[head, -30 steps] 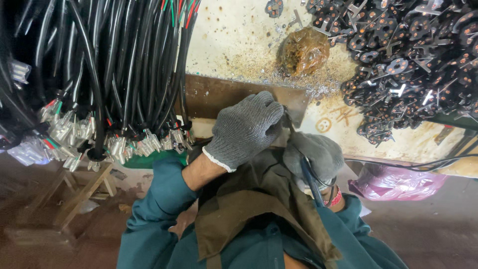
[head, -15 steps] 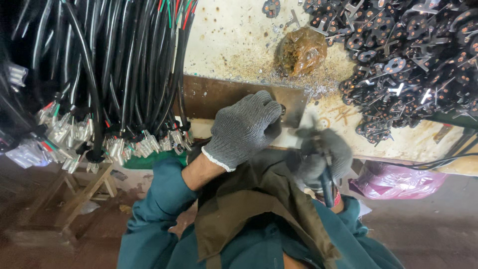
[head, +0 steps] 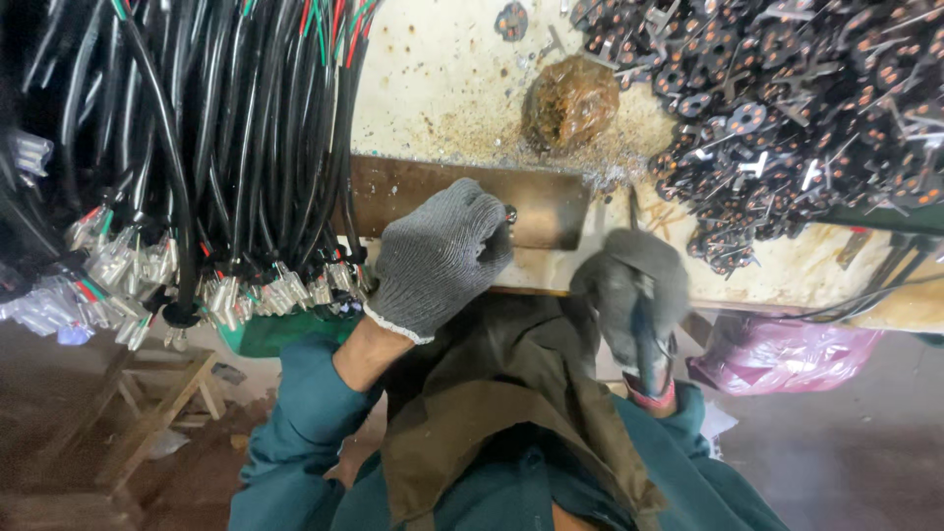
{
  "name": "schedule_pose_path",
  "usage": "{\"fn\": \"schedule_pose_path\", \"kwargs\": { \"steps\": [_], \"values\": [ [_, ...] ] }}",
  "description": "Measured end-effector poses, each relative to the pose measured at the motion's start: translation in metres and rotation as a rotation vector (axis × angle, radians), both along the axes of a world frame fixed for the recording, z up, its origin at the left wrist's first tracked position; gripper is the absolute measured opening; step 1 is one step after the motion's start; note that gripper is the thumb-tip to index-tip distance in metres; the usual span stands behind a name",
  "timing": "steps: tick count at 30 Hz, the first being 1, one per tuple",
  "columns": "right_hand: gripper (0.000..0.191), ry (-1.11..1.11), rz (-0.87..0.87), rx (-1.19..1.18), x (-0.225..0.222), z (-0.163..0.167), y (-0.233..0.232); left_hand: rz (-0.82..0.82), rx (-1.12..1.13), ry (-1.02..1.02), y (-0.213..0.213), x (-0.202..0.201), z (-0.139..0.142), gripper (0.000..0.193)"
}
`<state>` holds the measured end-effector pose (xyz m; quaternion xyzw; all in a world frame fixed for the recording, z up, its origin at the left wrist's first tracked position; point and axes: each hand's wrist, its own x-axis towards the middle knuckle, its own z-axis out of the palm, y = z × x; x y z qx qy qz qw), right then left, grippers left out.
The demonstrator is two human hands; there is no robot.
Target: The person solders electrical wires to plug connectors at a workbench. Wearing gloves, they hold a wire end against a connector terminal with one hand and apply a soldering iron with the other, finishing one connector at a time and setting completed connectors aside with a pile of finished plugs nearby.
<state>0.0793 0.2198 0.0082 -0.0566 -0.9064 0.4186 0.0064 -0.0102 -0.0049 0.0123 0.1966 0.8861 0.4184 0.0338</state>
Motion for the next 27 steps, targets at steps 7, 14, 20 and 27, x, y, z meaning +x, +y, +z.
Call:
{"fn": "schedule_pose_path", "kwargs": {
  "steps": [7,14,20,27],
  "values": [
    [0.022,0.411,-0.083,0.262,-0.048,0.004,0.011,0.02,0.034,0.02,0.003,0.0,-0.004,0.011],
    [0.032,0.137,0.083,0.39,-0.035,0.008,-0.015,0.042,-0.09,-0.032,0.004,0.001,-0.008,0.008],
    [0.047,0.311,-0.062,0.114,-0.039,0.018,-0.047,0.014,-0.092,-0.053,0.002,-0.001,-0.007,0.011],
    [0.037,0.206,0.136,0.168,-0.052,0.025,-0.035,0.018,-0.06,0.011,0.001,0.003,-0.012,0.012]
  ]
}}
